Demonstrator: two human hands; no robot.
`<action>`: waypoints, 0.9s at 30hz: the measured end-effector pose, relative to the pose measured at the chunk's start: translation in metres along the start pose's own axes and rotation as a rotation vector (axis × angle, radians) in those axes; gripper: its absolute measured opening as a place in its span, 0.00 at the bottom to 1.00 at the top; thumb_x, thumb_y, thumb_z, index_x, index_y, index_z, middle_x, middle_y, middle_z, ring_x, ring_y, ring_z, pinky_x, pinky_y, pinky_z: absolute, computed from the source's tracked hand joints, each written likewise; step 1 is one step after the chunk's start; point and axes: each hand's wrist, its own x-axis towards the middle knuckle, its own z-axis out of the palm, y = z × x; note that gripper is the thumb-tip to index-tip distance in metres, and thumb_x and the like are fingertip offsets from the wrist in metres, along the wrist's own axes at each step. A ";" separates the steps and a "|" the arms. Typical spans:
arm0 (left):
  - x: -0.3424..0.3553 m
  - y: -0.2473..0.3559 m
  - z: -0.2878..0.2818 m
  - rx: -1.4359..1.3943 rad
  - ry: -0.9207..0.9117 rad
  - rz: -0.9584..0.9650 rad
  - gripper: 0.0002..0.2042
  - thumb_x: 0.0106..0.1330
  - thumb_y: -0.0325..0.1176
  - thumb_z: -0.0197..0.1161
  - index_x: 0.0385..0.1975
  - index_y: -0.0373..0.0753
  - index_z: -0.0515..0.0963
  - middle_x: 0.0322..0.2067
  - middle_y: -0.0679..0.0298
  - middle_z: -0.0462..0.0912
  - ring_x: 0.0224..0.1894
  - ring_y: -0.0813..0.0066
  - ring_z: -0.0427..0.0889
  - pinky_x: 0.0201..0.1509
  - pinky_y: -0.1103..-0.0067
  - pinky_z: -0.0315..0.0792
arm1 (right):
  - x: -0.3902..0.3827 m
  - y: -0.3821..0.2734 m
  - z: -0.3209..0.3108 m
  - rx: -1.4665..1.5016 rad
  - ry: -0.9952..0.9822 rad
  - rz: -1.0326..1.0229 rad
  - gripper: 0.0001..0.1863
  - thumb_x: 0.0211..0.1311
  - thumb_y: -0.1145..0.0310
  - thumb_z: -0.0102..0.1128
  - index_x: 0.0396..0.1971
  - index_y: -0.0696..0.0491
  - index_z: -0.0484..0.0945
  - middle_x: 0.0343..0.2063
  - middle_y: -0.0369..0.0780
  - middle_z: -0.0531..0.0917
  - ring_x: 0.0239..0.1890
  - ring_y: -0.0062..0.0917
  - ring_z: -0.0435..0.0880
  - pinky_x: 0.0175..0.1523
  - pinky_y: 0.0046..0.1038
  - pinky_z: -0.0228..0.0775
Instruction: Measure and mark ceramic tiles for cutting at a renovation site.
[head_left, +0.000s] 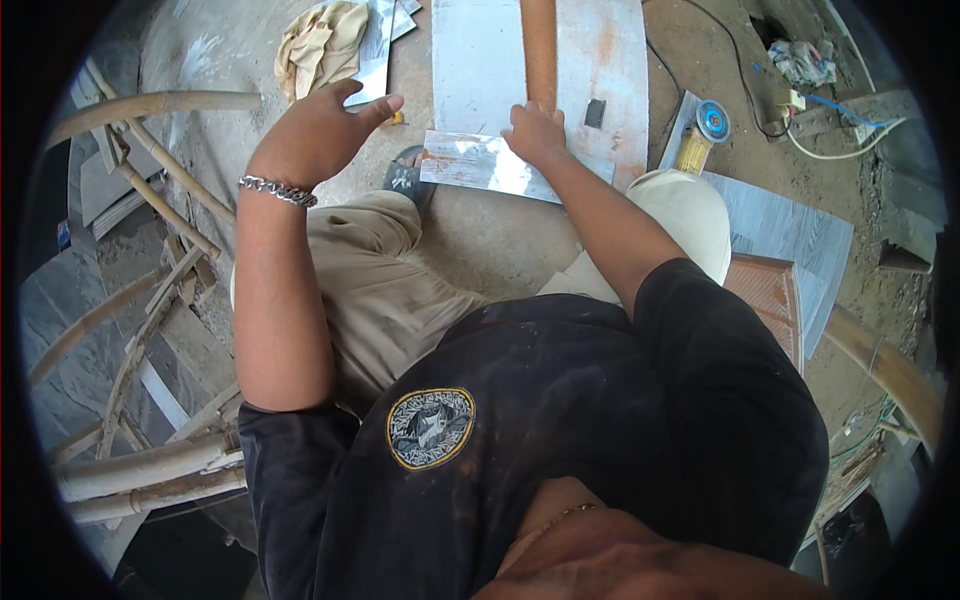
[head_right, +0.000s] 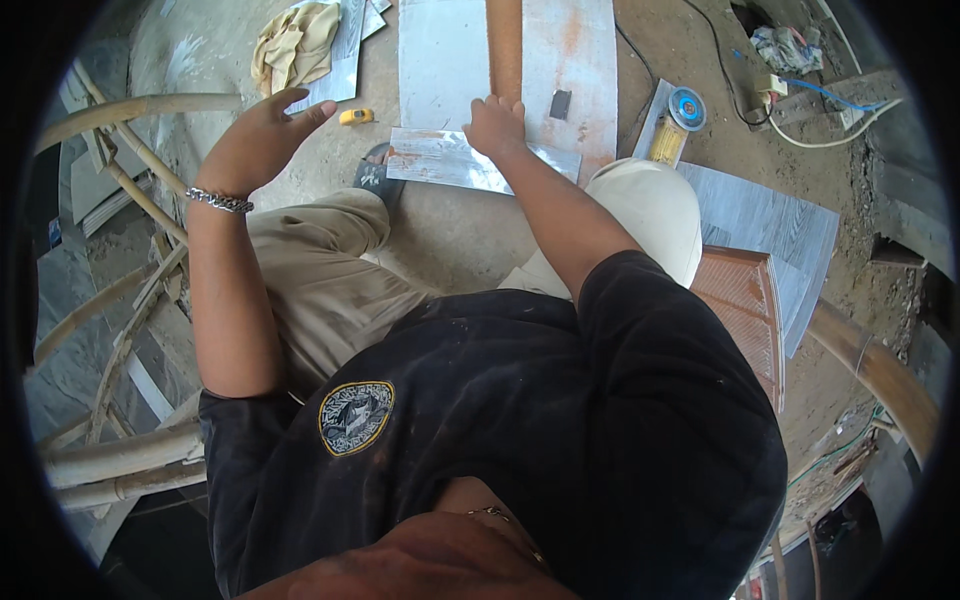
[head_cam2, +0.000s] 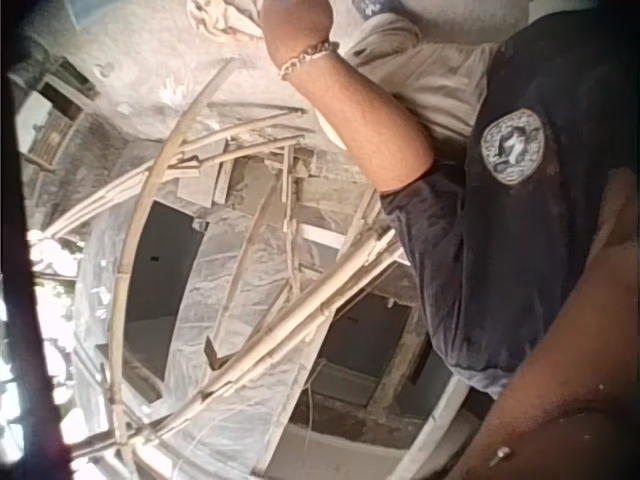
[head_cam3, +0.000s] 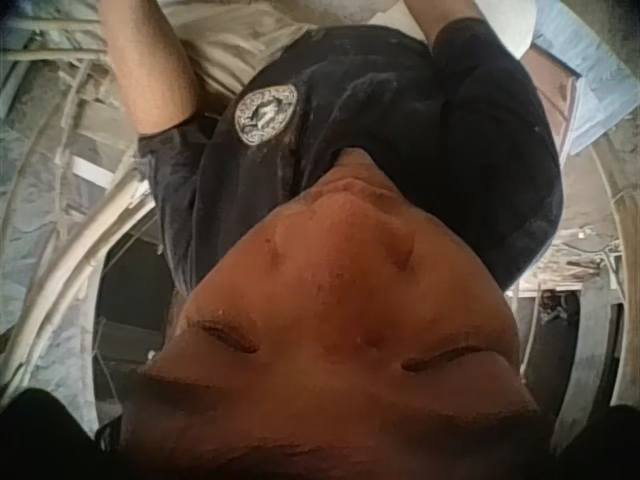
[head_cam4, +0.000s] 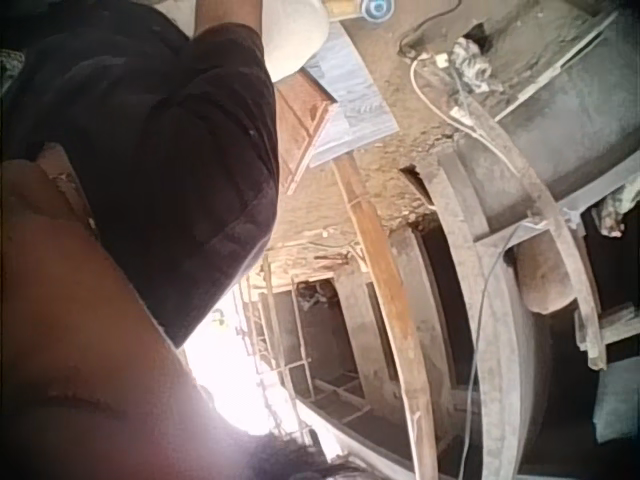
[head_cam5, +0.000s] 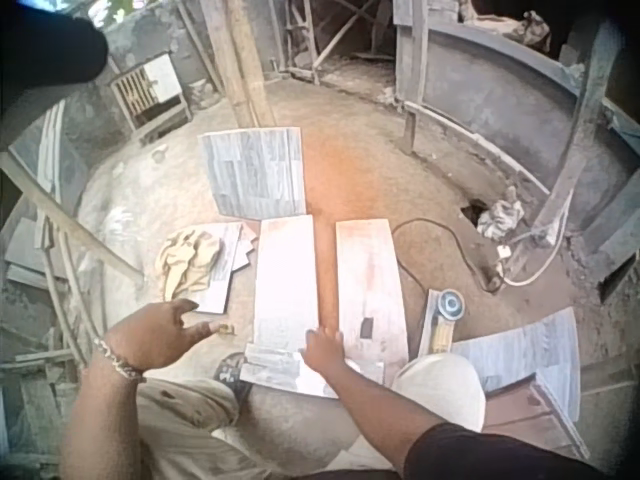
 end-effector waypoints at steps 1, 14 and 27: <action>0.000 0.002 0.005 0.004 0.015 0.039 0.42 0.68 0.67 0.60 0.64 0.30 0.74 0.52 0.38 0.84 0.58 0.48 0.83 0.62 0.65 0.75 | -0.005 -0.002 0.003 -0.005 -0.006 -0.008 0.30 0.60 0.46 0.70 0.54 0.51 0.78 0.58 0.49 0.72 0.60 0.46 0.71 0.62 0.49 0.58; -0.012 0.026 0.020 0.021 0.091 0.108 0.41 0.68 0.67 0.59 0.62 0.30 0.76 0.52 0.41 0.85 0.57 0.48 0.84 0.63 0.65 0.75 | -0.039 -0.040 0.060 -0.529 -0.186 0.141 0.64 0.46 0.50 0.82 0.78 0.56 0.50 0.70 0.60 0.63 0.72 0.59 0.63 0.68 0.76 0.48; -0.104 0.116 0.097 0.216 -0.237 0.364 0.19 0.65 0.53 0.67 0.34 0.40 0.87 0.35 0.55 0.89 0.42 0.59 0.89 0.45 0.64 0.77 | -0.037 -0.064 0.067 -0.449 -0.347 0.333 0.39 0.75 0.66 0.51 0.80 0.51 0.45 0.74 0.65 0.53 0.72 0.67 0.60 0.68 0.76 0.46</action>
